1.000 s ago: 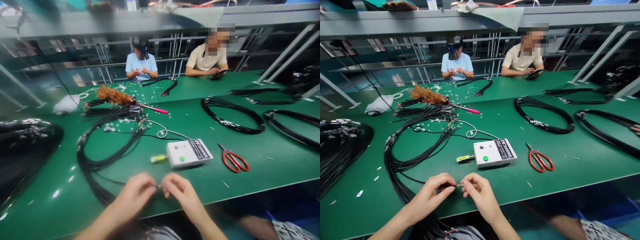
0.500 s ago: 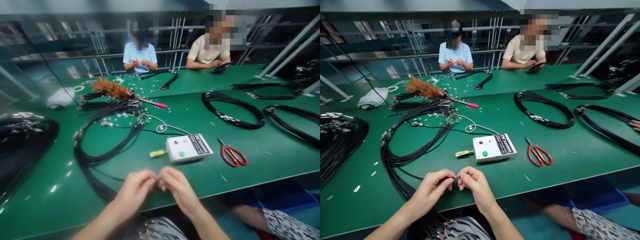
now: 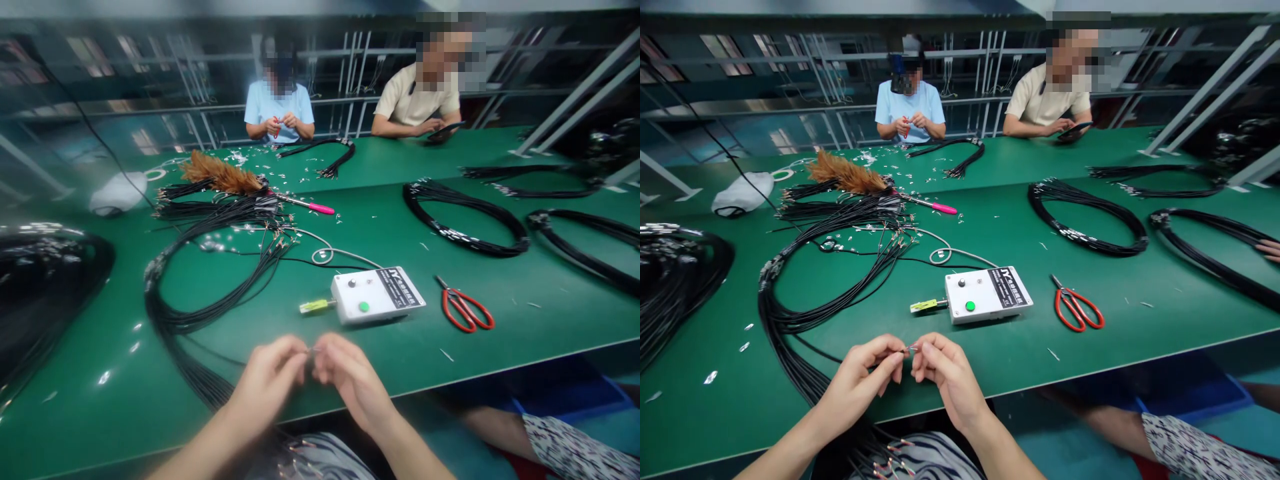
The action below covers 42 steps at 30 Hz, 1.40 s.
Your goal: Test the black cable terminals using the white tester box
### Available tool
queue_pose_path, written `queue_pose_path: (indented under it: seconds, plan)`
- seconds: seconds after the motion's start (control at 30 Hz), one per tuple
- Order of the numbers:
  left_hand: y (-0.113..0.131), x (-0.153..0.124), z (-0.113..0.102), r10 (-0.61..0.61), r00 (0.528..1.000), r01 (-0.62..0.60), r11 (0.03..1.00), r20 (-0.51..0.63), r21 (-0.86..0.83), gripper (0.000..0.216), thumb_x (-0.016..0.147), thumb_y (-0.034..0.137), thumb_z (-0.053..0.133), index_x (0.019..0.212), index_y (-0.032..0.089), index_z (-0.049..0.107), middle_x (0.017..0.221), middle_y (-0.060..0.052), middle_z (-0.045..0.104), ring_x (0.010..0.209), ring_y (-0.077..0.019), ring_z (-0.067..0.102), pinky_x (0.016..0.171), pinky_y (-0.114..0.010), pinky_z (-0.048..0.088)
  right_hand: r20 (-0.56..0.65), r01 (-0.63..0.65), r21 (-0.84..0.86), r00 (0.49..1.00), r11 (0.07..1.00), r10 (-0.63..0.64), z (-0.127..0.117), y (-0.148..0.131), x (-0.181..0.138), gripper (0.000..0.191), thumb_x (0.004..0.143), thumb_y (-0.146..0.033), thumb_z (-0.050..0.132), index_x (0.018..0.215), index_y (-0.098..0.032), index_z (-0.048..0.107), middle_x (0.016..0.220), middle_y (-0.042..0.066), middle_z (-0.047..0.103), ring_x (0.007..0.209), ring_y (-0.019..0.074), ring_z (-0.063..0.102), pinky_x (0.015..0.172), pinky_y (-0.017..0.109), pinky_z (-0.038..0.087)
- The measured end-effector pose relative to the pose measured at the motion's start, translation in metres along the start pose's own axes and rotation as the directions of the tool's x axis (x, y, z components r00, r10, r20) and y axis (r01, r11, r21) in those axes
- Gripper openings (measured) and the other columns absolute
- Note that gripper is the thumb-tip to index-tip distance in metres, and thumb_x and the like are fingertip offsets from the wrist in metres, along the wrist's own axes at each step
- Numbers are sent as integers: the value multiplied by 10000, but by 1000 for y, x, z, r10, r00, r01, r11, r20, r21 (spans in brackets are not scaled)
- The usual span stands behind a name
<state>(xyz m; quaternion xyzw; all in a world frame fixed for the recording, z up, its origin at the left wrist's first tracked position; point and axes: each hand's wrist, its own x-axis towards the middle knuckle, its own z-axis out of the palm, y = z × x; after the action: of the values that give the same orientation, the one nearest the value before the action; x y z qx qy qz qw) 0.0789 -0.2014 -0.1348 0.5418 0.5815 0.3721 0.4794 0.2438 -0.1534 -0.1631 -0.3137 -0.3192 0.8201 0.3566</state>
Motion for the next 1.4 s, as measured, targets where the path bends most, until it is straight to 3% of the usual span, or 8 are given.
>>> queue_pose_path:
  seconds: [0.3, 0.43, 0.53, 0.63, 0.8, 0.97, 1.2, 1.4]
  plan:
    - [-6, -1, 1, 18, 1000, -18, 1000, -9, -25, 267, 999, 328, 448, 862, 161, 605, 680, 10, 593, 554, -90, 485, 536, -207, 368, -78, 40, -115, 996, 993, -49, 7, 10, 4, 273, 751, -397, 800, 777, -154, 678, 584, -39, 573, 527, 65, 475, 562, 198, 374]
    - [-11, -3, 4, 7, 1000, -8, 999, -18, -54, 226, 1008, 319, 426, 1048, 175, 595, 658, 26, 565, 554, -100, 479, 536, -213, 374, -89, 94, -234, 989, 968, -118, 11, 10, 4, 291, 781, -419, 767, 734, -156, 653, 584, -38, 574, 520, 73, 477, 567, 213, 386]
    - [-10, -2, 7, 56, 998, -59, 996, -40, -72, 235, 997, 280, 446, 1137, 190, 612, 814, -25, 622, 733, -140, 578, 661, -236, 457, -91, 107, -291, 986, 951, -138, 12, 8, 3, 324, 784, -445, 753, 691, -162, 625, 574, -37, 565, 522, 84, 483, 567, 223, 400]
    - [-9, 3, 11, 108, 991, -118, 983, -78, -140, 173, 954, 258, 534, 1041, 189, 666, 996, -67, 621, 923, -181, 608, 810, -277, 494, -109, 95, -331, 984, 939, -138, 12, 7, 3, 328, 767, -467, 760, 723, -165, 638, 580, -42, 553, 513, 84, 475, 549, 224, 396]
    - [-16, 10, 20, -13, 977, -49, 958, -211, -284, 173, 900, 320, 618, 843, 157, 620, 849, -7, 544, 548, -61, 479, 473, -185, 360, -74, 95, -483, 986, 870, -149, 8, 5, 1, 327, 833, -470, 689, 724, -175, 600, 597, -40, 535, 531, 96, 492, 541, 228, 392]
    - [-17, 8, 20, -99, 973, 21, 937, -207, -348, 239, 900, 385, 614, 837, 163, 550, 642, 56, 452, 509, -57, 385, 468, -180, 279, 10, 225, -701, 952, 676, -306, 4, -1, 0, 232, 912, -380, 607, 782, -188, 622, 712, 1, 607, 657, 137, 566, 640, 260, 445]
    - [-11, 7, 12, -81, 973, -10, 922, -216, -388, 283, 899, 436, 611, 831, 176, 522, 632, 62, 435, 499, -58, 362, 464, -192, 262, -76, 176, -556, 962, 812, -261, -1, 5, -1, 246, 885, -428, 641, 950, -191, 653, 758, 6, 648, 642, 140, 602, 642, 270, 486]
    - [-11, 4, 12, -82, 984, 15, 925, -159, -380, 237, 906, 408, 612, 906, 176, 564, 711, 31, 524, 565, -76, 465, 531, -189, 378, -76, 182, -474, 966, 862, -246, 13, 6, 3, 250, 814, -417, 720, 794, -175, 664, 722, 3, 644, 592, 118, 564, 589, 252, 474]
